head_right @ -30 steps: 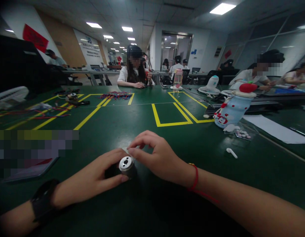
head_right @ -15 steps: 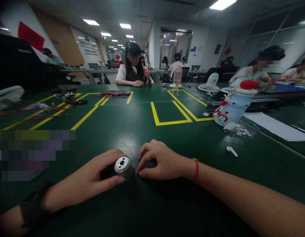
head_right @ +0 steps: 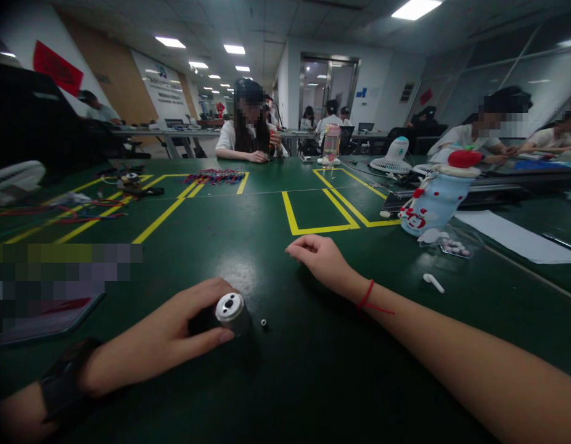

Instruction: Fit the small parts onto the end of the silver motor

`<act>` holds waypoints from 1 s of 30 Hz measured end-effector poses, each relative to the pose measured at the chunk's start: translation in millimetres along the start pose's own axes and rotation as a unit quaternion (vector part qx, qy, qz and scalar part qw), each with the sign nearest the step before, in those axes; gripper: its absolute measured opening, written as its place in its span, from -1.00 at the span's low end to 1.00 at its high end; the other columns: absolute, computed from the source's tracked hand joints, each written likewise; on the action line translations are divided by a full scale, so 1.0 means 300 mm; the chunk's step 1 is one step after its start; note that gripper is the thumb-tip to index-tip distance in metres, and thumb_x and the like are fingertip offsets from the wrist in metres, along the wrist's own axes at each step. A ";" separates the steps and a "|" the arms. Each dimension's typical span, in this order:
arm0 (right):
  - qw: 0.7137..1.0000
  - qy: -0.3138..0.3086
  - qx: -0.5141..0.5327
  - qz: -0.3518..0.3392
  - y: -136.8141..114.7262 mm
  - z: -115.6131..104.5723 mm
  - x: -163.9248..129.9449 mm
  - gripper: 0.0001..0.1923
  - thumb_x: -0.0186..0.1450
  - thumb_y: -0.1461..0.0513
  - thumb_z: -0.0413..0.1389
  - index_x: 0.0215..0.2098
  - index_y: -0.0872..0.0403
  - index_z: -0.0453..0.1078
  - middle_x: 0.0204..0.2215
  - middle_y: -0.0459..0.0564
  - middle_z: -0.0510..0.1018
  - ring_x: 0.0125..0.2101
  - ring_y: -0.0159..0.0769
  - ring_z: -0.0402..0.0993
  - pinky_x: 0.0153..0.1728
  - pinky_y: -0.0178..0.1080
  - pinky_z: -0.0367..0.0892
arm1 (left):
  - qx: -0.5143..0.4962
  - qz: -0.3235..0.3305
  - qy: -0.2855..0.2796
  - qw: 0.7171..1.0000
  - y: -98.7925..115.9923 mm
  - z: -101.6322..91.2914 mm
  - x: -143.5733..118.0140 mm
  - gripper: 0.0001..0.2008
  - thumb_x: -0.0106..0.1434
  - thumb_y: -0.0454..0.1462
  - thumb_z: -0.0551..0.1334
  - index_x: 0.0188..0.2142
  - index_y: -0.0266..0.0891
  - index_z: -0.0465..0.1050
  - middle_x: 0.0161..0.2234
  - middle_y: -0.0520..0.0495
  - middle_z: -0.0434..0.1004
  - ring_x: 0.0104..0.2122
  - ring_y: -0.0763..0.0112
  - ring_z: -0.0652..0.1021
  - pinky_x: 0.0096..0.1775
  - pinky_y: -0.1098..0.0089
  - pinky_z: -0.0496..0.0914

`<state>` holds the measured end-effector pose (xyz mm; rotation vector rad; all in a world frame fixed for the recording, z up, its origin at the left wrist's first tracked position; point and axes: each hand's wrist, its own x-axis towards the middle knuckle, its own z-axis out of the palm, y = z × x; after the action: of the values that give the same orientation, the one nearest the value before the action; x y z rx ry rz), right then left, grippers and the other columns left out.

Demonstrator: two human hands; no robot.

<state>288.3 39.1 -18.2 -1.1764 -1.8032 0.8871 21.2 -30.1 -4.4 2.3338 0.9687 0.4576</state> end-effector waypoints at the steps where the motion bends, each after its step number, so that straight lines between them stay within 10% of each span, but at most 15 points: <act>1: 1.000 -0.004 -0.004 0.002 0.001 0.002 -0.001 -0.77 0.23 0.12 0.13 -0.33 0.14 0.48 -0.43 -0.04 0.53 -0.40 -0.34 0.41 -0.34 -0.25 0.31 | 0.000 -0.001 -0.001 1.000 0.000 0.000 0.000 -0.84 0.30 -0.18 0.20 -0.15 -0.12 0.32 -0.20 0.00 0.40 -0.25 0.29 0.40 -0.24 0.31 0.30; 11: 0.995 -0.067 -0.066 -0.015 -0.026 0.006 -0.024 -0.79 0.25 0.14 0.13 -0.30 0.14 0.49 -0.41 -0.02 0.53 -0.44 -0.36 0.38 -0.40 -0.27 0.26 | -0.005 -0.004 -0.003 1.000 -0.007 0.008 0.000 -0.82 0.30 -0.18 0.21 -0.12 -0.08 0.30 -0.17 0.03 0.39 -0.23 0.30 0.40 -0.22 0.30 0.30; 18: 0.928 -0.281 -0.159 -0.185 -0.092 0.031 -0.077 -0.76 0.10 0.15 0.31 -0.25 0.00 0.52 -0.27 -0.09 0.47 -0.23 -0.31 0.38 -0.14 -0.17 0.16 | -0.001 0.003 -0.003 1.000 -0.014 0.007 0.002 -0.83 0.30 -0.18 0.21 -0.13 -0.10 0.31 -0.19 0.02 0.40 -0.23 0.30 0.41 -0.21 0.30 0.31; 30: 0.978 -0.117 -0.005 -0.172 -0.211 0.166 -0.103 -0.86 0.24 0.24 0.19 -0.21 0.07 0.49 -0.30 -0.07 0.41 -0.34 -0.41 0.35 -0.34 -0.34 0.31 | 0.038 0.013 0.018 0.999 -0.037 0.003 -0.025 -0.79 0.30 -0.12 0.19 -0.13 -0.12 0.31 -0.20 -0.02 0.40 -0.14 0.21 0.42 -0.15 0.25 0.33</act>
<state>227.9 -16.9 7.0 -0.7546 -2.1217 0.8360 10.6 -29.6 -12.8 2.4158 0.9885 0.4825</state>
